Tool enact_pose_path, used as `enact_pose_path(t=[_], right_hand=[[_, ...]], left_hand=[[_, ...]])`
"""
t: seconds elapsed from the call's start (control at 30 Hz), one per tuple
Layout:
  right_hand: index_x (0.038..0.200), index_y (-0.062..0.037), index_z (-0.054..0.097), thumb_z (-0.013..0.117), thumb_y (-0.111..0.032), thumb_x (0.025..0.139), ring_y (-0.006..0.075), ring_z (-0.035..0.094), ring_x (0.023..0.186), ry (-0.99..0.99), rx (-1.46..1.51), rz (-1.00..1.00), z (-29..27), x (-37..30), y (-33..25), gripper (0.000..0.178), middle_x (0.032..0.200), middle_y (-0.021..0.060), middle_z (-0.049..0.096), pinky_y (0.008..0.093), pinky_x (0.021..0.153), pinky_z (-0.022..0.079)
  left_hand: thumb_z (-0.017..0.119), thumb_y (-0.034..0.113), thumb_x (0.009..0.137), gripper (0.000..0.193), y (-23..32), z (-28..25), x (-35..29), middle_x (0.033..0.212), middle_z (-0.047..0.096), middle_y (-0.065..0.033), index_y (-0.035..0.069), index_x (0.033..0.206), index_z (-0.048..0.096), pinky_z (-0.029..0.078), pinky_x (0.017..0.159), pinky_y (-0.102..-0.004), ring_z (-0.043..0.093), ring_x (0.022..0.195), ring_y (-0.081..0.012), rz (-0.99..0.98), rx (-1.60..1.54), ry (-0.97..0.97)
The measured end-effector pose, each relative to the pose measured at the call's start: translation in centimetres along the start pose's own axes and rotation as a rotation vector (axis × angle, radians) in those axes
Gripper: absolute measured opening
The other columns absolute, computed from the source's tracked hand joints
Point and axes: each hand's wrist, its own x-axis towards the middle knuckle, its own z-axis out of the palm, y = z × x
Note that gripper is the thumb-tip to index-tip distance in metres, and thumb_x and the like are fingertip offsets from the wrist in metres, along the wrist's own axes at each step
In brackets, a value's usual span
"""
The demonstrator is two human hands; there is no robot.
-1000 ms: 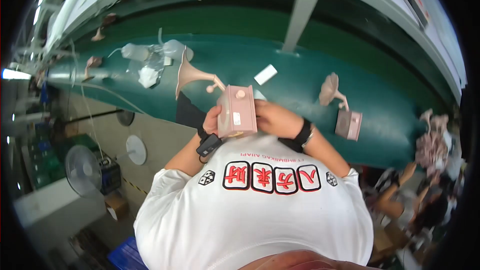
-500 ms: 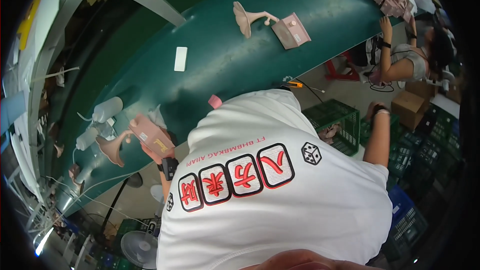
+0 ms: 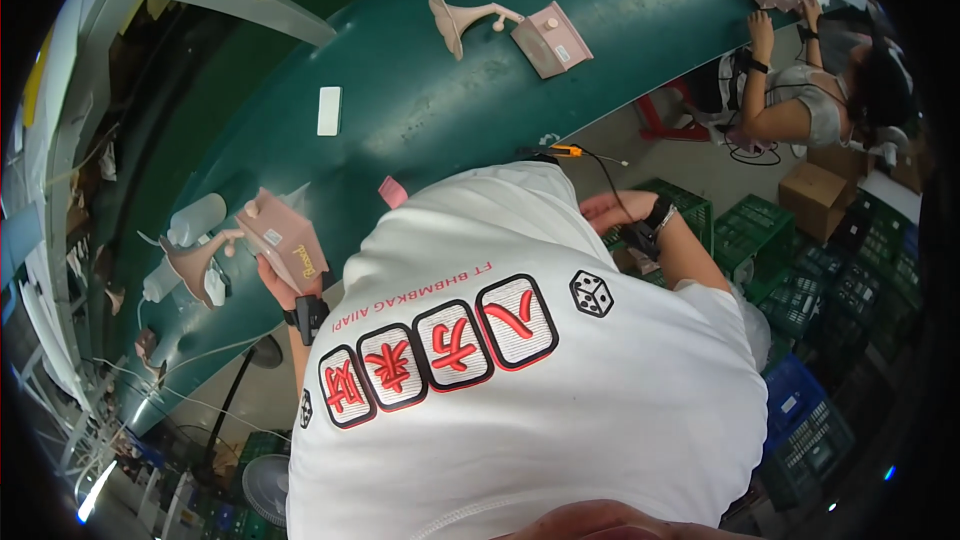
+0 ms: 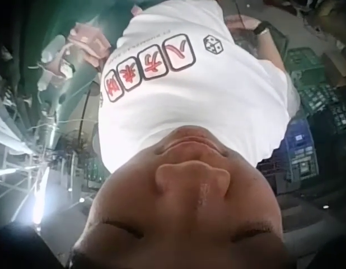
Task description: Assembling plastic decorative items at an industrial production line using a hand tool.
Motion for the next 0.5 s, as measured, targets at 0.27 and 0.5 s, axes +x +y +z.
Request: enact_pose_path(t=[0.27, 0.5], right_hand=[[0.12, -0.0031, 0.06, 0.057, -0.051, 0.096, 0.0223, 0.068, 0.097, 0.803, 0.592, -0.7, -15.9, -11.3, 5.4, 0.053, 0.105, 0.014, 0.069, 0.0331, 0.08, 0.056], [0.119, -0.0045, 0.06, 0.056, -0.022, 0.095, 0.0335, 0.059, 0.113, 1.731, -0.707, 0.956, -9.5, -12.3, 12.5, 0.03, 0.126, 0.0125, 0.06, 0.0443, 0.096, 0.048]], left_hand=[[0.057, 0.046, 0.093, 0.059, -0.1, -2.4, -0.6, 0.132, 0.059, -0.007, 0.012, 0.14, 0.047, 0.048, 0.1, -0.0453, 0.057, 0.119, -0.0282, -0.082, 0.1, -0.069], [0.052, 0.047, 0.096, 0.056, 2.0, -6.3, 0.0, 0.131, 0.059, -0.008, 0.013, 0.14, 0.046, 0.05, 0.096, -0.0449, 0.059, 0.116, -0.0272, -0.053, 0.209, -0.071]])
